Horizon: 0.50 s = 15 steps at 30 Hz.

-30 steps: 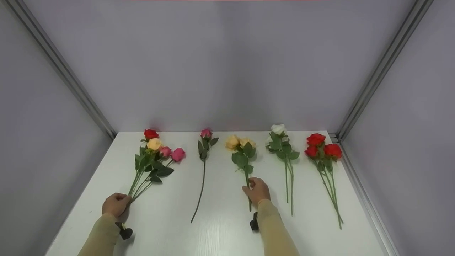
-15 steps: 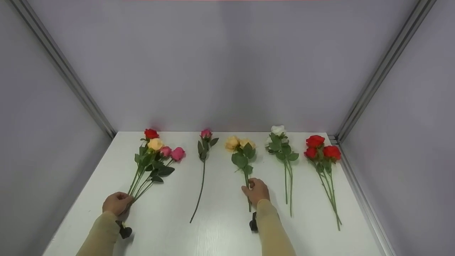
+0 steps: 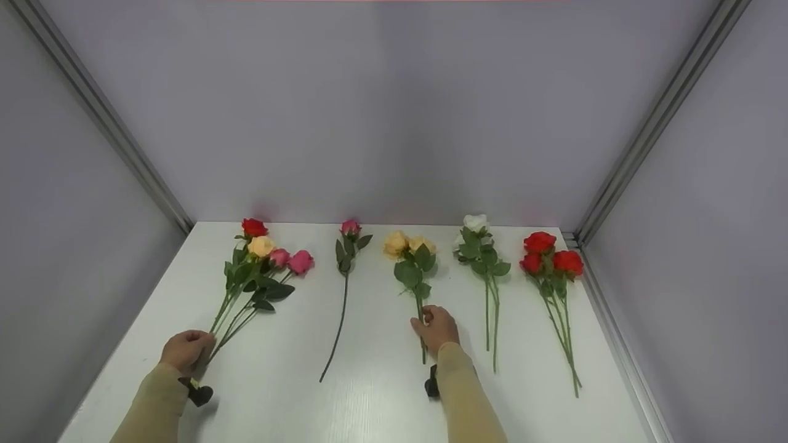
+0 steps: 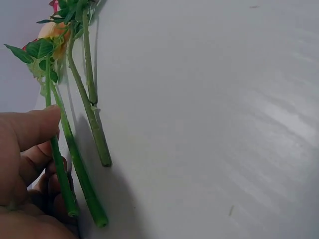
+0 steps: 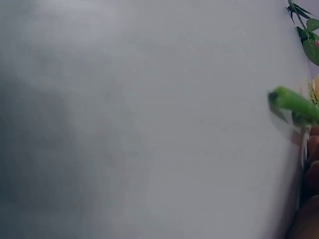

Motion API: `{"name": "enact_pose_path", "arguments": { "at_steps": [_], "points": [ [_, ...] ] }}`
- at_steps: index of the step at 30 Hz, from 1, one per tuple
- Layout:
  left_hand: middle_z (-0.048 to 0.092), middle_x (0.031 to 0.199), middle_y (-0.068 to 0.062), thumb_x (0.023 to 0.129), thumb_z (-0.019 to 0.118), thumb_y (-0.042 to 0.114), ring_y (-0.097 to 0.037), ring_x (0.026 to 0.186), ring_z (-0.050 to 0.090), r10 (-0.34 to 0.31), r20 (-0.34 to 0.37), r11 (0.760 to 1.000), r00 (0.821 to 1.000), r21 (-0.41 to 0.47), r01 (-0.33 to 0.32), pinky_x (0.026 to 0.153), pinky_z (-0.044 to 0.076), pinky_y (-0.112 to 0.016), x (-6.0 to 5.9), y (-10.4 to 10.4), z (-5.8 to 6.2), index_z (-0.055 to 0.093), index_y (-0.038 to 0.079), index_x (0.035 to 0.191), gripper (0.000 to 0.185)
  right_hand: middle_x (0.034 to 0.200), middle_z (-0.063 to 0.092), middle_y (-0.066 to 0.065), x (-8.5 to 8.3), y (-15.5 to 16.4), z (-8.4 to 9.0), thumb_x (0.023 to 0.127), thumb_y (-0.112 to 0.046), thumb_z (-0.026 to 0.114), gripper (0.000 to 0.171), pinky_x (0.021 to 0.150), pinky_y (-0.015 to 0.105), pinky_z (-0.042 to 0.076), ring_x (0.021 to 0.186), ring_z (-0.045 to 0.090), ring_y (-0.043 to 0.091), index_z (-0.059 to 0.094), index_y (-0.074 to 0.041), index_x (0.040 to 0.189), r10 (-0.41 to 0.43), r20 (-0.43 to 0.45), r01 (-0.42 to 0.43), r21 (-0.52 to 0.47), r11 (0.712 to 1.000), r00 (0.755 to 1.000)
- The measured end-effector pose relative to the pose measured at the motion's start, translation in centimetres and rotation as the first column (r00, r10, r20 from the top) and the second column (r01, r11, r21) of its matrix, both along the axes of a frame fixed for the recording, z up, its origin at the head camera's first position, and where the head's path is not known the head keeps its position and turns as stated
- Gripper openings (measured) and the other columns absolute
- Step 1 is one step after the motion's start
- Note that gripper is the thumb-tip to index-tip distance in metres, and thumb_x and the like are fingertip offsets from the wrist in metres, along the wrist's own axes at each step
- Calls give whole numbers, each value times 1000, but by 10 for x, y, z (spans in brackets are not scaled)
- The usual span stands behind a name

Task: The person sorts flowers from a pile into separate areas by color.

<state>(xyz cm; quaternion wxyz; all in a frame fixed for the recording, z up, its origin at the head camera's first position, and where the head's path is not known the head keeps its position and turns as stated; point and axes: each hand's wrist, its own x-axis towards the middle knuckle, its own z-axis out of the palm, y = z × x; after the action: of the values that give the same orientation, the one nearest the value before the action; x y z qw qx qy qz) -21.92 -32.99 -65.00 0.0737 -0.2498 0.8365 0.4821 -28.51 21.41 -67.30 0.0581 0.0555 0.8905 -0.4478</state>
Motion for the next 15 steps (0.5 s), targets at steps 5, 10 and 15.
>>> {"name": "enact_pose_path", "arguments": {
  "at_steps": [5,10,15],
  "points": [
    [61,96,-12,93,57,24,-25,84,55,-22,-5,999,1000,31,22,64,46,-34,-3,-6,-3,59,-1,108,29,98,57,2,2,1,0,89,-31,70,38,78,35,44,87,50,19,62,-10,120,-16,-8,16,-18,1000,1000],
    [59,95,-13,94,55,23,-25,83,54,-30,-29,999,999,-19,30,63,45,-33,-6,-11,-4,57,-2,107,28,98,58,2,2,1,0,90,-28,69,37,79,35,45,88,51,18,62,-8,120,0,-15,0,-23,1000,1000],
    [57,97,-15,96,50,24,-27,87,53,-4,-55,998,998,-57,1,69,44,-35,-7,-14,-3,54,-3,110,30,98,58,2,-1,0,3,90,-29,69,38,80,36,45,89,52,18,63,-8,121,1,-26,-2,-37,999,1000]
  ]
}}
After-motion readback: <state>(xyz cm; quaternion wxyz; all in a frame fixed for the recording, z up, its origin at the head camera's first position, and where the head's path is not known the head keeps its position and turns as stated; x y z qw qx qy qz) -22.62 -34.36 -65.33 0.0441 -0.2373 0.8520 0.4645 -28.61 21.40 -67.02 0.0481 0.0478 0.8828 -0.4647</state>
